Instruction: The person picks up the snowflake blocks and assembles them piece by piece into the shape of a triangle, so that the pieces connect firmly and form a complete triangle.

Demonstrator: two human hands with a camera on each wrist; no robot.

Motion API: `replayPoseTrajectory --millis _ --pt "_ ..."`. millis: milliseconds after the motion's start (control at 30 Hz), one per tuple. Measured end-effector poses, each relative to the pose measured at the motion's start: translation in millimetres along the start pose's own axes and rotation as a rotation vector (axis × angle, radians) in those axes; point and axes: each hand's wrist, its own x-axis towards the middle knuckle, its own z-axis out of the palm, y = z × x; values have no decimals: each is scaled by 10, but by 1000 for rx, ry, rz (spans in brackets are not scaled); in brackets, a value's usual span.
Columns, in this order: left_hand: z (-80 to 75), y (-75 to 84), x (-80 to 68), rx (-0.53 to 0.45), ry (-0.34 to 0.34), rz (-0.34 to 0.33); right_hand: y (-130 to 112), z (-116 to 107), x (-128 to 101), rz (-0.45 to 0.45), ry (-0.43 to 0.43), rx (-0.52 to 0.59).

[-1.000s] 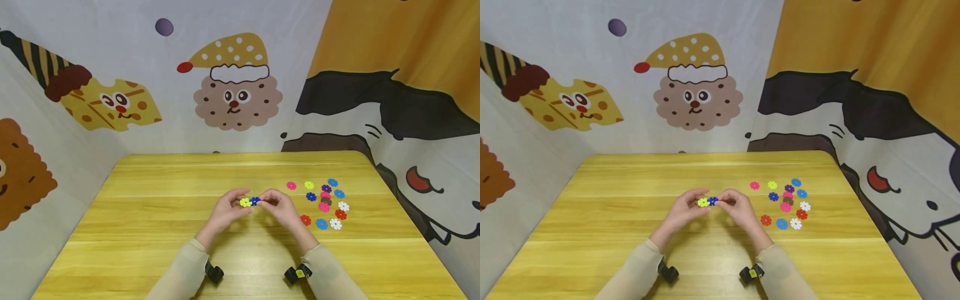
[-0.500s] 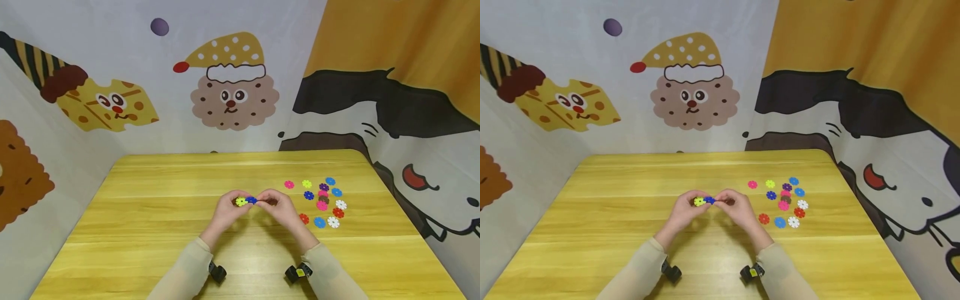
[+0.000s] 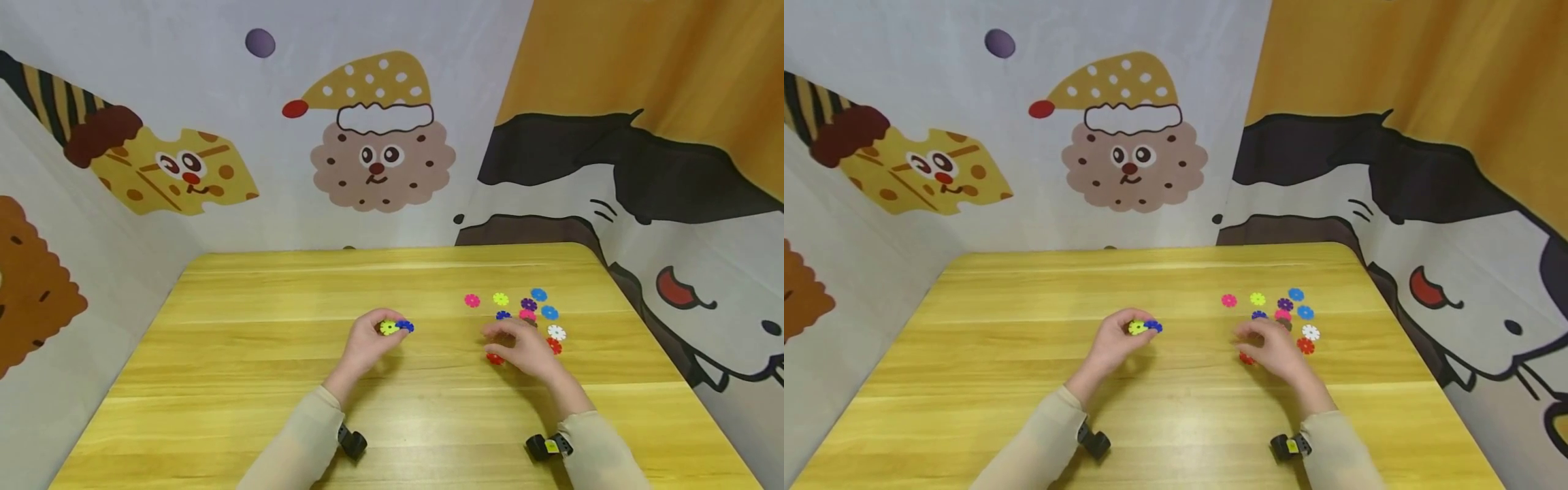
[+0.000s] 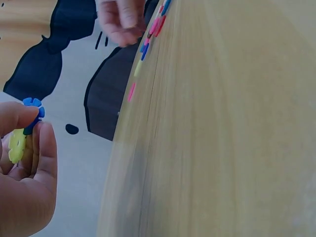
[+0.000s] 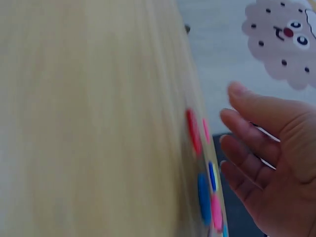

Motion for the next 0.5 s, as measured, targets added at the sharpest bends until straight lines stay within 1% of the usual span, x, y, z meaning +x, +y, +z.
replayPoseTrajectory --millis 100,167,300,500 --pt "-1 4 -1 10 2 -5 96 -54 -66 -23 -43 -97" --pt "1 7 -1 18 5 -11 134 -74 -93 -29 -74 -135" --pt "5 17 -3 19 10 -18 168 -86 -120 -42 -112 -178" --pt "0 46 -8 9 11 -11 172 -79 -112 -57 -136 -204"
